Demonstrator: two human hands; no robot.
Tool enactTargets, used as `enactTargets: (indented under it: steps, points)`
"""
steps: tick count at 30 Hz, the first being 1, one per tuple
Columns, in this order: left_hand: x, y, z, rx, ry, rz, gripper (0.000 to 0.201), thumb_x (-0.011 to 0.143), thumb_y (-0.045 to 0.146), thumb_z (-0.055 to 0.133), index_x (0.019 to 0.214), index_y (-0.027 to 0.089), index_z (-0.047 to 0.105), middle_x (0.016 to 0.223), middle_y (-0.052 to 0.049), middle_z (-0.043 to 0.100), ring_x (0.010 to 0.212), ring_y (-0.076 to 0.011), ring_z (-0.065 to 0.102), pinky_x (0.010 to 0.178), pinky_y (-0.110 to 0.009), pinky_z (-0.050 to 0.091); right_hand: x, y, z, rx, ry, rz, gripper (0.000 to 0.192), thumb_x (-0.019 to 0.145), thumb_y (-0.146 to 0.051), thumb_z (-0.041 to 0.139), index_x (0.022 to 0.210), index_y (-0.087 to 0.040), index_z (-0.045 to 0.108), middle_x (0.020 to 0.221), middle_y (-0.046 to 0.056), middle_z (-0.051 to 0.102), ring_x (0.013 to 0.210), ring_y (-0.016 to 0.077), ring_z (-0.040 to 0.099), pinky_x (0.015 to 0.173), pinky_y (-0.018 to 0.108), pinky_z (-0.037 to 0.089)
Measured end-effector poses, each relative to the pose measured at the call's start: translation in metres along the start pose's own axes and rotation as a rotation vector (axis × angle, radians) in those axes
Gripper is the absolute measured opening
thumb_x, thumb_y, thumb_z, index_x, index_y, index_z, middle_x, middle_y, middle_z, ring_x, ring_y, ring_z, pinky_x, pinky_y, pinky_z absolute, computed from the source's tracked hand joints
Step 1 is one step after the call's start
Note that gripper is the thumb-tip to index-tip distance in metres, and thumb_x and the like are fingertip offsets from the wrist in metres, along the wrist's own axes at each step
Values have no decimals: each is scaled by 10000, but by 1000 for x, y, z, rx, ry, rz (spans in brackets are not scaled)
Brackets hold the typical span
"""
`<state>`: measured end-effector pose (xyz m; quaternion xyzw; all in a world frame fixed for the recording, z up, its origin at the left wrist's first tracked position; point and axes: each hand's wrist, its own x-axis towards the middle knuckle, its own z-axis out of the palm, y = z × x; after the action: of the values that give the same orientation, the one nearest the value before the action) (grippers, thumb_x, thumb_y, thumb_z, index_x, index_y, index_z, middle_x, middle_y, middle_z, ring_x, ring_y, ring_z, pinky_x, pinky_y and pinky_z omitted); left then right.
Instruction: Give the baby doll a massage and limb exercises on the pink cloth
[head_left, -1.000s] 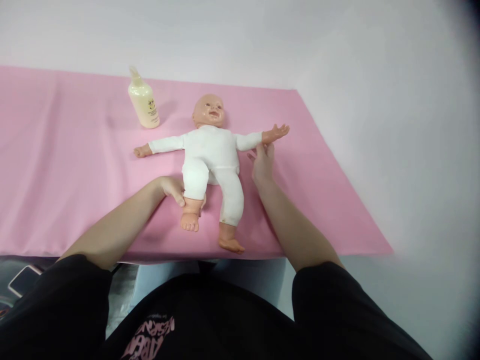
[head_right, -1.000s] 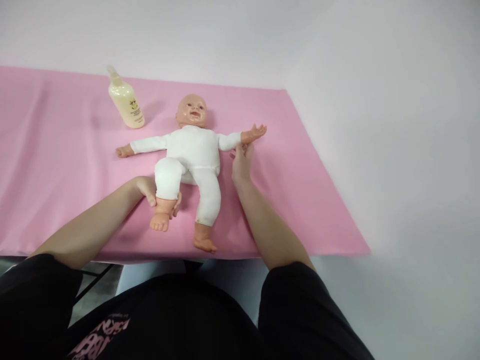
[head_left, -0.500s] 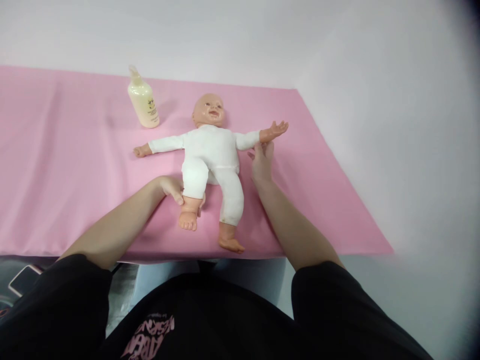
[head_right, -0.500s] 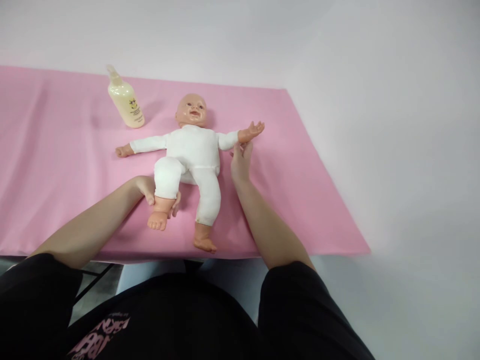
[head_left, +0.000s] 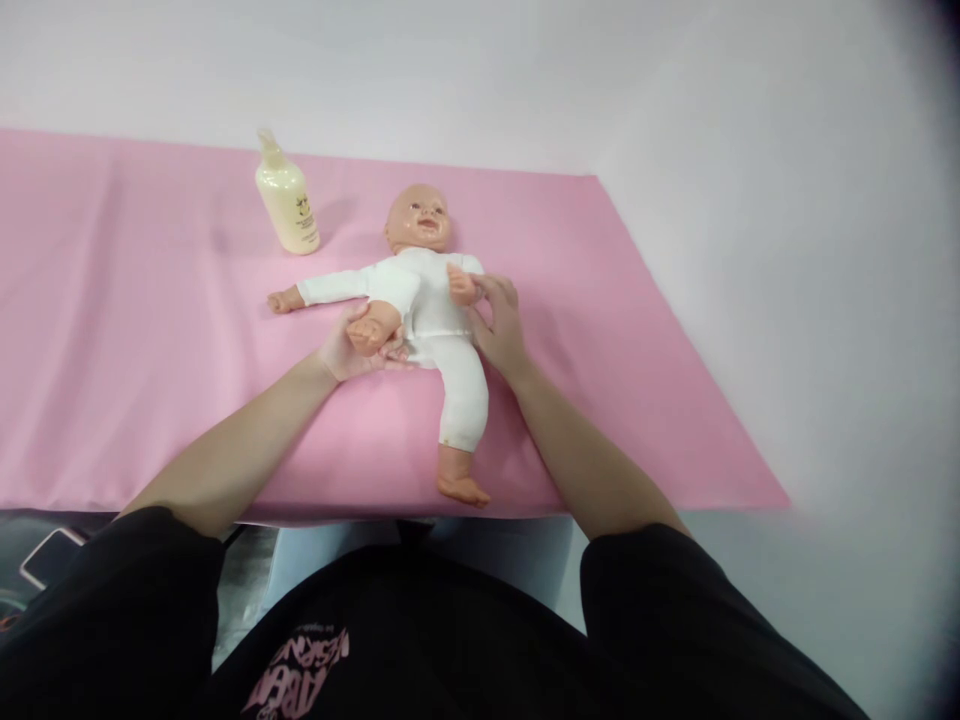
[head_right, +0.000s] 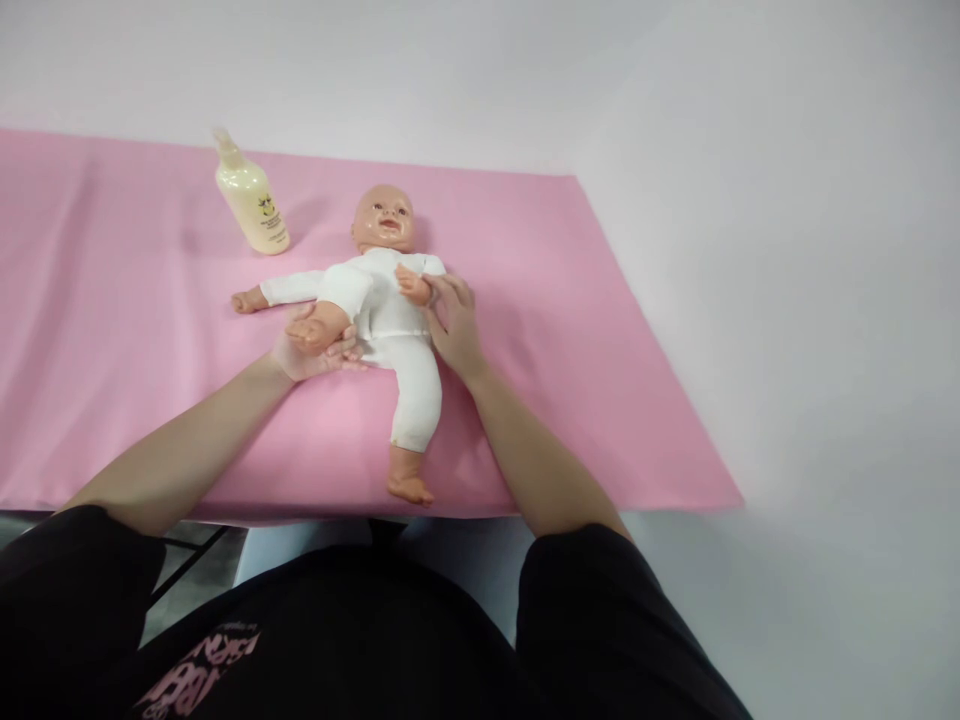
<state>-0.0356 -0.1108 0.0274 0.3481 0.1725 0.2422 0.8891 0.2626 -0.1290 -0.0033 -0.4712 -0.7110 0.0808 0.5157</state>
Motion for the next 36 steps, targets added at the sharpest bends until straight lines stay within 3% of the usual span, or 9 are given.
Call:
enactTargets:
  steps: [9, 22, 25, 28, 31, 36]
  points:
    - [2, -3, -3, 51, 33, 8, 656, 949, 815, 607, 862, 183, 759, 579, -27, 598, 709, -273, 711, 850, -465, 671, 2, -8, 0, -89, -138, -11, 459, 1085, -608, 607, 1452, -370, 745, 1429, 126, 684, 1418, 378, 602, 1314, 671, 460]
    - [1, -2, -5, 146, -6, 12, 663, 857, 842, 726, 914, 182, 758, 596, -5, 583, 732, -271, 741, 857, -447, 676, 3, -9, 0, -98, -152, -5, 455, 1085, -574, 617, 1457, -350, 751, 1452, 132, 686, 1427, 378, 606, 1316, 673, 466]
    - [-2, -3, -5, 182, -94, 0, 665, 739, 826, 833, 915, 190, 754, 616, 1, 601, 742, -257, 740, 881, -424, 669, 2, -8, -2, -63, -118, 4, 480, 1081, -611, 620, 1465, -345, 728, 1448, 129, 687, 1442, 374, 603, 1338, 671, 445]
    - [-6, -5, -7, 207, -271, -37, 663, 718, 815, 851, 951, 205, 736, 662, 1, 647, 781, -246, 748, 920, -405, 658, 1, -3, -2, 31, -37, 46, 525, 1062, -675, 636, 1481, -363, 687, 1473, 108, 683, 1458, 357, 600, 1330, 645, 473]
    - [-10, -8, -8, 285, -456, -119, 665, 717, 799, 860, 989, 210, 716, 720, -25, 705, 879, -291, 798, 1001, -451, 654, 1, 6, -1, 161, 75, 144, 596, 1025, -733, 664, 1497, -369, 638, 1505, 96, 672, 1447, 336, 625, 1251, 593, 566]
    - [-11, 1, 8, 577, -670, -309, 688, 550, 681, 1040, 954, 204, 751, 785, -88, 772, 977, -361, 821, 1062, -461, 646, 5, 13, -5, 329, 257, 357, 558, 1015, -710, 659, 1439, -354, 592, 1505, 94, 671, 1414, 306, 669, 1204, 556, 607]
